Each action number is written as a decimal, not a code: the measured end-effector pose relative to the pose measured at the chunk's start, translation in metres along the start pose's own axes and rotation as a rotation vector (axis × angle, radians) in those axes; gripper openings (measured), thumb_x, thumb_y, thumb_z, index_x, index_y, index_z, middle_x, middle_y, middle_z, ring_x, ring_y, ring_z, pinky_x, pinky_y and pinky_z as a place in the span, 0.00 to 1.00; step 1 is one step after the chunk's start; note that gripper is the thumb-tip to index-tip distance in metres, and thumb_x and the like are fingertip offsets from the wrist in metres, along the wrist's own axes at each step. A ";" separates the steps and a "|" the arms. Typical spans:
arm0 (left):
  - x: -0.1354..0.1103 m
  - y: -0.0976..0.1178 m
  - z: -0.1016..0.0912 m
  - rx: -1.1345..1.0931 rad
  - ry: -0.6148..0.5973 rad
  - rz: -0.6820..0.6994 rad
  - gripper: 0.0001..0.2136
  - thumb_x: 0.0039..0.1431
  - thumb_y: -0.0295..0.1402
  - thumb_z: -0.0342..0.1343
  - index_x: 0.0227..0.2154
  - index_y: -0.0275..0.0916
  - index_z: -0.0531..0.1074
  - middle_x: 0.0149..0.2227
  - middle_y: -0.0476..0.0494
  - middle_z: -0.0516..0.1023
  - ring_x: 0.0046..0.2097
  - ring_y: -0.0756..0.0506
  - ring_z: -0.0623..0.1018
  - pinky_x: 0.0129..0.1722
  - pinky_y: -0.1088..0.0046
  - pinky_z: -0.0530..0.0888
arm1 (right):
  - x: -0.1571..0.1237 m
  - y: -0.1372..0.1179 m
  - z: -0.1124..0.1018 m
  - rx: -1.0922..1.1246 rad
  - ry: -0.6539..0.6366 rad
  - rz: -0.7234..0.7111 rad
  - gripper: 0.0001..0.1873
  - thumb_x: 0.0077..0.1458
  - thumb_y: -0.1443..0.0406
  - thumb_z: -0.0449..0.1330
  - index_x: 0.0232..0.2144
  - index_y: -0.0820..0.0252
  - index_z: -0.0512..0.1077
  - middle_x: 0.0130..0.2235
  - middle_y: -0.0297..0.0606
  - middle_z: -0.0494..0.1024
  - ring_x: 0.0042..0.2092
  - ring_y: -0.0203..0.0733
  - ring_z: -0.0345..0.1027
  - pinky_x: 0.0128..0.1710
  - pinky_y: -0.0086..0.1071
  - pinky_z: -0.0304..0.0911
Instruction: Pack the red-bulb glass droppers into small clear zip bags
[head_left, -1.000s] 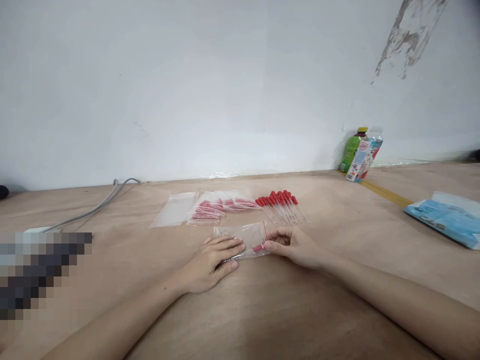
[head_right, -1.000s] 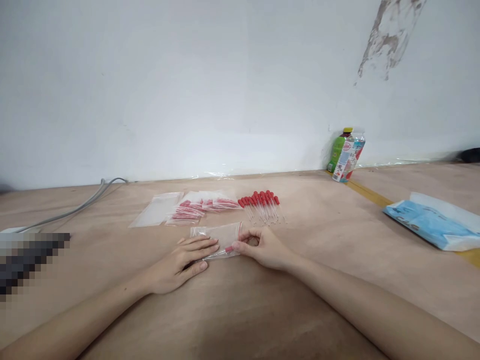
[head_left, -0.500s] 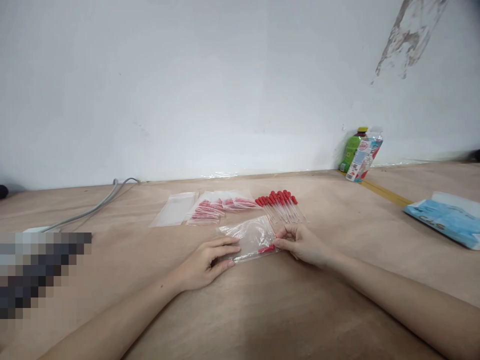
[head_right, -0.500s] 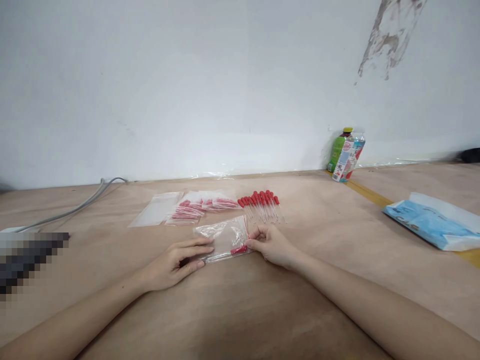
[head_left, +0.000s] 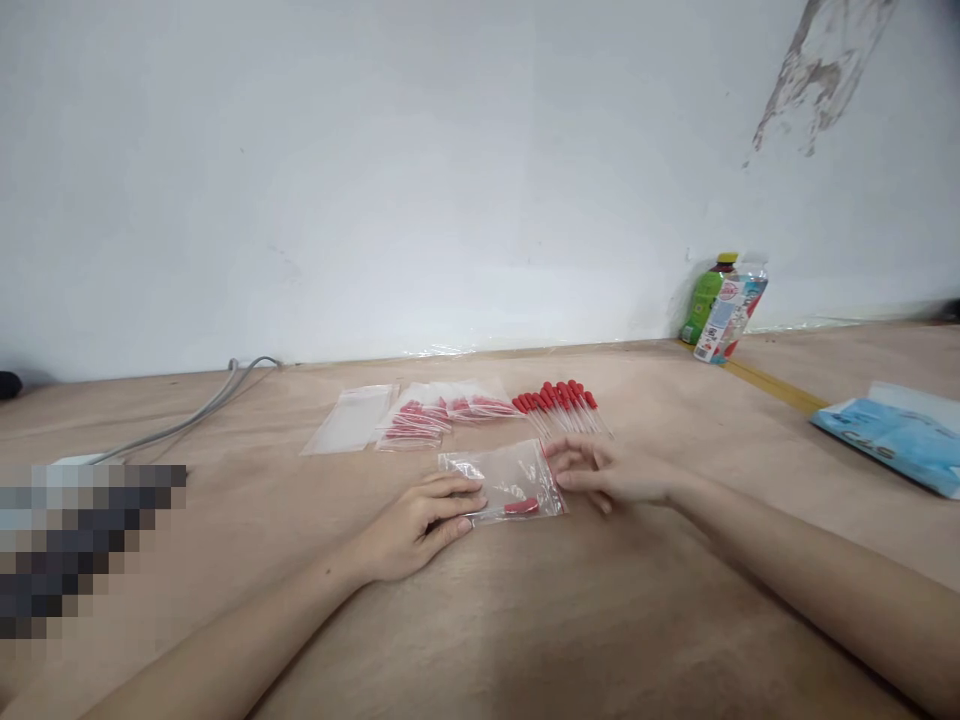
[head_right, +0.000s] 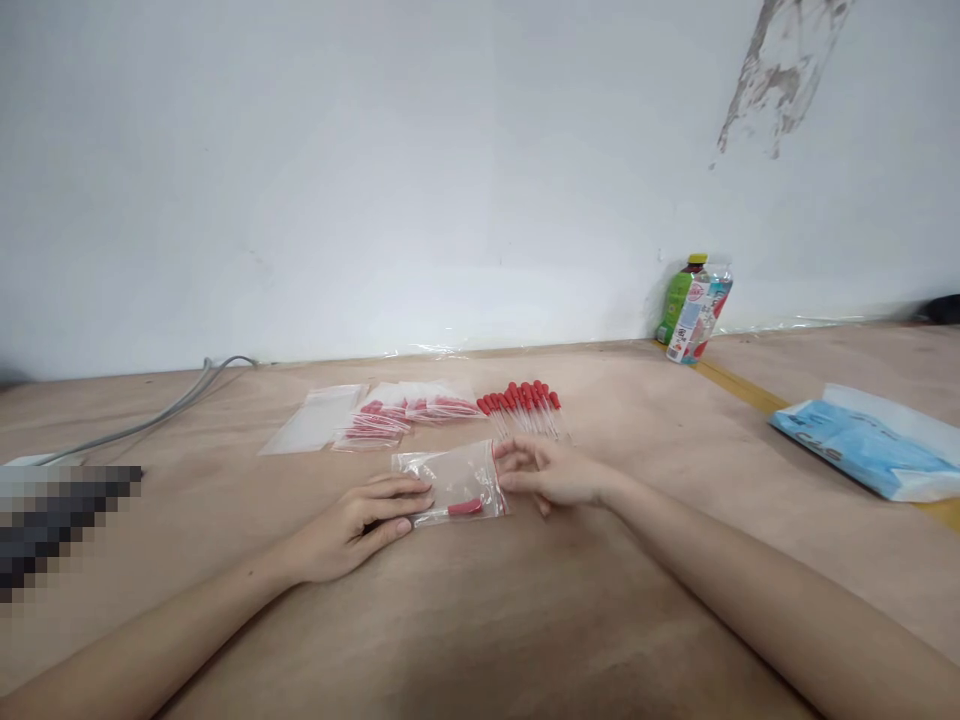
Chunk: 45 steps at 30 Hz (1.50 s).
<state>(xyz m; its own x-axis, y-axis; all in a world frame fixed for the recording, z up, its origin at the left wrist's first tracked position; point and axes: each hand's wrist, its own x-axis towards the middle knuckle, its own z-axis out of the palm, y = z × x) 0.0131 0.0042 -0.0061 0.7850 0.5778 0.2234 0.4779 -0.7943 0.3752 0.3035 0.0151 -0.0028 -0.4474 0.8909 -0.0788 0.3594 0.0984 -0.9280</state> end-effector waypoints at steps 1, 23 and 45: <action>0.000 0.000 0.000 0.011 -0.008 -0.008 0.15 0.62 0.34 0.44 0.51 0.47 0.65 0.53 0.47 0.66 0.54 0.45 0.64 0.54 0.63 0.60 | 0.005 0.000 -0.006 -0.138 0.135 -0.042 0.15 0.44 0.60 0.58 0.36 0.60 0.67 0.30 0.33 0.74 0.18 0.27 0.58 0.16 0.24 0.53; -0.004 -0.002 0.004 0.034 0.027 -0.021 0.16 0.61 0.32 0.45 0.51 0.43 0.64 0.54 0.43 0.64 0.55 0.45 0.64 0.54 0.64 0.63 | 0.090 -0.021 -0.031 -0.695 0.664 0.265 0.16 0.43 0.69 0.57 0.38 0.73 0.67 0.34 0.54 0.73 0.36 0.48 0.68 0.26 0.29 0.56; -0.004 -0.001 0.004 0.047 0.031 -0.034 0.18 0.61 0.33 0.45 0.54 0.45 0.59 0.55 0.44 0.62 0.56 0.45 0.63 0.54 0.64 0.62 | 0.007 0.020 0.024 0.564 0.480 -0.015 0.12 0.45 0.64 0.59 0.34 0.59 0.62 0.28 0.32 0.71 0.30 0.33 0.70 0.36 0.30 0.67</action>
<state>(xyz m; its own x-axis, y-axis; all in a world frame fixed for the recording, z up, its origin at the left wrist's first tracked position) 0.0110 0.0021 -0.0111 0.7558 0.6097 0.2390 0.5229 -0.7816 0.3402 0.2877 0.0126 -0.0307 0.0049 0.9999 -0.0163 -0.1771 -0.0152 -0.9841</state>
